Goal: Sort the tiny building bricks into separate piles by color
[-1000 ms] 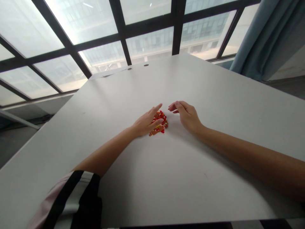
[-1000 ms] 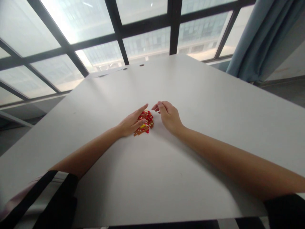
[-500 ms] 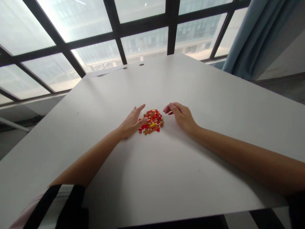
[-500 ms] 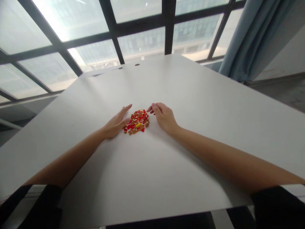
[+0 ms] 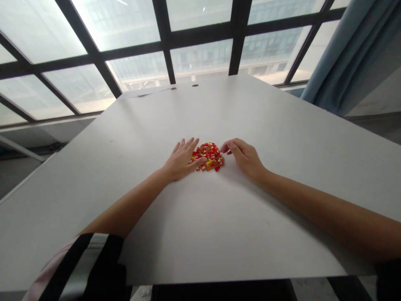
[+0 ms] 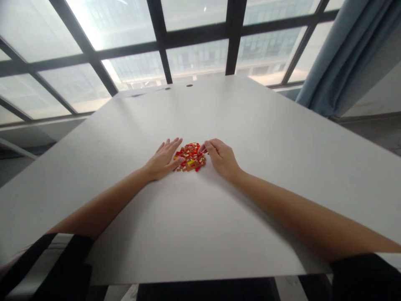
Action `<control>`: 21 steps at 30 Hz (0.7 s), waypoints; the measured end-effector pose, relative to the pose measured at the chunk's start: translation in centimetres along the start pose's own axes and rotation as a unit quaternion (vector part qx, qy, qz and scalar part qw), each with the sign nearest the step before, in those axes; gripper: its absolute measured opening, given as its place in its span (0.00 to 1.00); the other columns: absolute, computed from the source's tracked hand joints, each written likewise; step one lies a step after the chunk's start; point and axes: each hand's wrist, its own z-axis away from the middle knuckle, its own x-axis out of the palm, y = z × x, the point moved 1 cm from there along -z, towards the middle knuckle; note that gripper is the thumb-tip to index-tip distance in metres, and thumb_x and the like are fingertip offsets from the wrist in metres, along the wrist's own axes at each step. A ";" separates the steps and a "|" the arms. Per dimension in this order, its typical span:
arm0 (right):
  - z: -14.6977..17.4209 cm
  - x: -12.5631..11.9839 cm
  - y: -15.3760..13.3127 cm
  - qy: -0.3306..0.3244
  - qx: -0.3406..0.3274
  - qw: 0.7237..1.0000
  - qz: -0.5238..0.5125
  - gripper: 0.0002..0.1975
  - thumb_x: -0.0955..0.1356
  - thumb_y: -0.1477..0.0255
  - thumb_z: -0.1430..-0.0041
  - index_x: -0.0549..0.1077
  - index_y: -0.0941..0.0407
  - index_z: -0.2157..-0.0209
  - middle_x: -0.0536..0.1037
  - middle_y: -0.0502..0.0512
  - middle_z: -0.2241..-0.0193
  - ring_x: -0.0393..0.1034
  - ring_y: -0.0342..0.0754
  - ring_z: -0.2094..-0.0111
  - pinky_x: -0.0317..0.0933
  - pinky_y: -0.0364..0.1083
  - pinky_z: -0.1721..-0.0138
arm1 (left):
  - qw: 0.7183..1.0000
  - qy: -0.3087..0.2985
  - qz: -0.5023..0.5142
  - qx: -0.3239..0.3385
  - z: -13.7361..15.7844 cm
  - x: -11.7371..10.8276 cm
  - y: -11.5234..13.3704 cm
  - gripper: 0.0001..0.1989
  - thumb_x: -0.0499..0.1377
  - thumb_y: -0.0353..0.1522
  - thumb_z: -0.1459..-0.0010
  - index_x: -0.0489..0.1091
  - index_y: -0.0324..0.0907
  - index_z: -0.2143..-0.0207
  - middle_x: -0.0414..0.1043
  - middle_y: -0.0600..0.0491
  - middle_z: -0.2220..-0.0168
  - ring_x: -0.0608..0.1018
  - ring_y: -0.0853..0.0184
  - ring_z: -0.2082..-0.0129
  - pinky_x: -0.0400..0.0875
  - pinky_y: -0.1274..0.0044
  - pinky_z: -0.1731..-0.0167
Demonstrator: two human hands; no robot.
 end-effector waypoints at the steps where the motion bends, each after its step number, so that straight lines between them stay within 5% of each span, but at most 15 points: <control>1: 0.1 0.0 -0.1 -0.005 -0.005 1.000 0.012 0.27 0.61 0.46 0.33 0.75 0.52 0.72 0.81 0.56 0.66 0.75 0.52 0.63 0.69 0.55 0.53 | 0.999 0.033 0.015 0.005 0.2 0.0 -0.2 0.38 0.48 0.53 0.29 0.55 0.38 0.28 0.52 0.40 0.25 0.51 0.45 0.24 0.46 0.52 0.27; 7: 0.3 0.0 0.0 -0.038 -0.063 0.994 0.086 0.22 0.60 0.58 0.30 0.81 0.52 0.67 0.80 0.59 0.61 0.75 0.53 0.56 0.68 0.57 0.47 | 0.982 0.172 0.079 0.026 0.6 -0.4 -1.0 0.18 0.50 0.36 0.30 0.79 0.40 0.54 0.78 0.44 0.43 0.77 0.58 0.41 0.70 0.62 0.36; 13: 0.6 0.4 0.8 -0.116 -0.155 0.965 0.179 0.20 0.63 0.60 0.29 0.85 0.54 0.62 0.78 0.65 0.50 0.72 0.58 0.49 0.68 0.60 0.45 | 0.973 0.203 0.095 0.047 0.3 -0.3 -1.0 0.10 0.57 0.29 0.36 0.80 0.44 0.62 0.81 0.47 0.50 0.81 0.60 0.49 0.75 0.63 0.43; 21: 0.7 0.0 1.1 -0.117 -0.196 0.949 0.217 0.21 0.62 0.61 0.27 0.85 0.53 0.63 0.77 0.66 0.49 0.72 0.59 0.49 0.68 0.63 0.46 | 0.969 0.188 0.060 0.147 0.6 0.2 -0.2 0.07 0.68 0.27 0.45 0.79 0.45 0.63 0.79 0.47 0.48 0.81 0.57 0.48 0.72 0.60 0.42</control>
